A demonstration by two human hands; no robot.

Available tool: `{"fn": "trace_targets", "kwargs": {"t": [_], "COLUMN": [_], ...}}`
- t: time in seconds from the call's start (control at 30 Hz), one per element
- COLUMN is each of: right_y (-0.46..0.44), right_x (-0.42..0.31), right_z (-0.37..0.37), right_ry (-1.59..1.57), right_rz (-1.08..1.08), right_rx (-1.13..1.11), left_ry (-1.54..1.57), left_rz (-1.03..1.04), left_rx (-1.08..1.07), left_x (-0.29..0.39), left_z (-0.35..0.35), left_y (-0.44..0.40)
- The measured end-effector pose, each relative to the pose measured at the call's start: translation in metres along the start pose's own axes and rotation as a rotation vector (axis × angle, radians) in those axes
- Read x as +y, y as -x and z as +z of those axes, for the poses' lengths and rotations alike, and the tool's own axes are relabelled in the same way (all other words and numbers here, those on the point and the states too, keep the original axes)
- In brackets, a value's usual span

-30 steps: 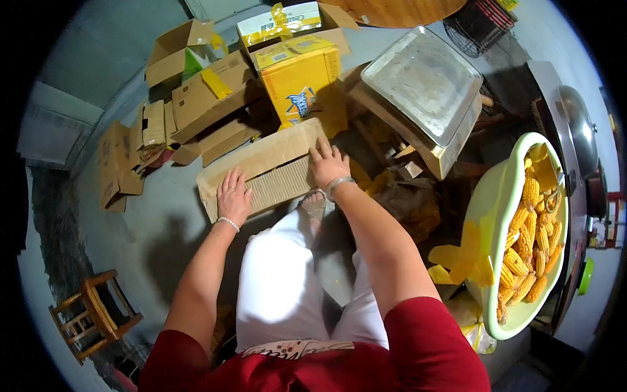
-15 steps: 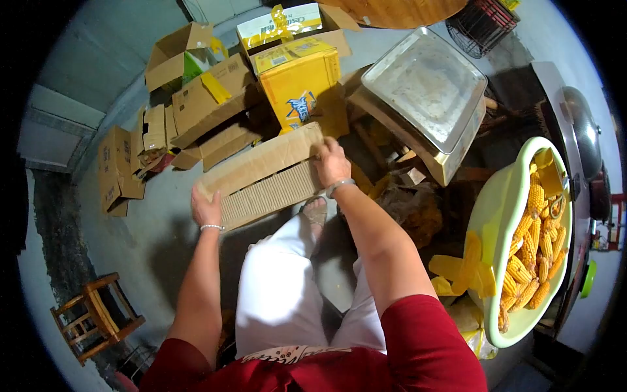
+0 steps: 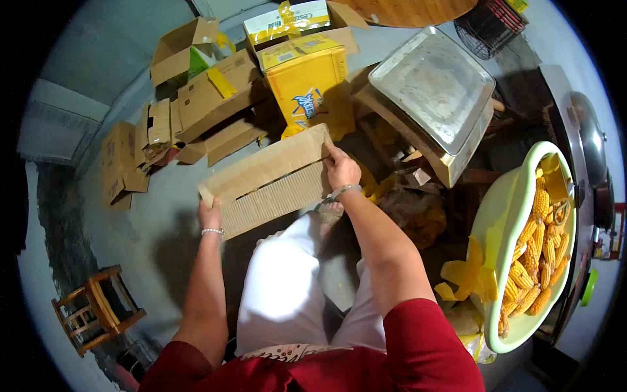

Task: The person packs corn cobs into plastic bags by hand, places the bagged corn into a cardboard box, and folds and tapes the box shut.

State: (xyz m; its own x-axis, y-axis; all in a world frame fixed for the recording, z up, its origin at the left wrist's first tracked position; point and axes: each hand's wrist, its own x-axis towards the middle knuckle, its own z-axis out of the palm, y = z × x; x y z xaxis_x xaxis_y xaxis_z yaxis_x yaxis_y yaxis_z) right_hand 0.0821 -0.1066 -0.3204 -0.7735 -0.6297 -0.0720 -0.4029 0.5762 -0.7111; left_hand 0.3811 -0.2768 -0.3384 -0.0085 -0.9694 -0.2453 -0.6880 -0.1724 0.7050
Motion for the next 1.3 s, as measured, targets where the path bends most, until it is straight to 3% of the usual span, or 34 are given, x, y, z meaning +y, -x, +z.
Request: {"fn": "trace_targets", "kwargs": {"t": [0.13, 0.2, 0.27, 0.33, 0.47, 0.7, 0.83, 0.87, 1.0, 1.1, 1.2, 1.3], "right_y": [0.007, 0.017, 0.03, 0.035, 0.02, 0.007, 0.006, 0.007, 0.001, -0.001, 0.007, 0.007], "right_x": [-0.006, -0.014, -0.005, -0.004, -0.013, -0.015, -0.021, -0.014, -0.008, -0.001, -0.01, -0.008], "right_z": [0.005, 0.007, 0.02, 0.022, 0.02, 0.028, 0.024, 0.026, 0.025, 0.026, 0.018, 0.022], "right_ry": [0.037, 0.043, 0.032, 0.049, 0.039, 0.108, 0.058, 0.077, -0.016, -0.036, -0.012, -0.003], "right_rz": [-0.094, -0.001, -0.176, -0.129, -0.056, -0.018, 0.163, 0.095, 0.155, 0.138, 0.172, 0.161], "right_rx": [0.059, -0.046, 0.001, -0.004, -0.026, 0.004, -0.02, -0.029, -0.115, -0.113, -0.128, -0.105], "left_ry": [0.065, 0.112, 0.085, -0.024, -0.15, -0.187, -0.257, -0.26, -0.118, -0.259, -0.704, -0.613], "left_rz": [0.01, -0.004, -0.003, -0.002, -0.134, -0.045, -0.054, -0.05, 0.11, 0.292, 0.702, 0.829], "left_rx": [-0.021, 0.015, 0.075, 0.145, 0.088, 0.154, 0.149, 0.151, 0.164, 0.263, 0.297, 0.025], "left_x": [0.016, -0.034, -0.056, -0.053, -0.063, -0.036, -0.039, -0.045, -0.063, -0.051, -0.034, 0.003], "left_z": [-0.026, -0.022, -0.022, -0.021, -0.016, -0.027, -0.022, -0.021, -0.018, -0.021, -0.023, -0.007], "left_y": [0.019, 0.017, 0.018, 0.037, 0.013, 0.039, 0.035, 0.034, 0.026, 0.031, 0.039, 0.062]}}
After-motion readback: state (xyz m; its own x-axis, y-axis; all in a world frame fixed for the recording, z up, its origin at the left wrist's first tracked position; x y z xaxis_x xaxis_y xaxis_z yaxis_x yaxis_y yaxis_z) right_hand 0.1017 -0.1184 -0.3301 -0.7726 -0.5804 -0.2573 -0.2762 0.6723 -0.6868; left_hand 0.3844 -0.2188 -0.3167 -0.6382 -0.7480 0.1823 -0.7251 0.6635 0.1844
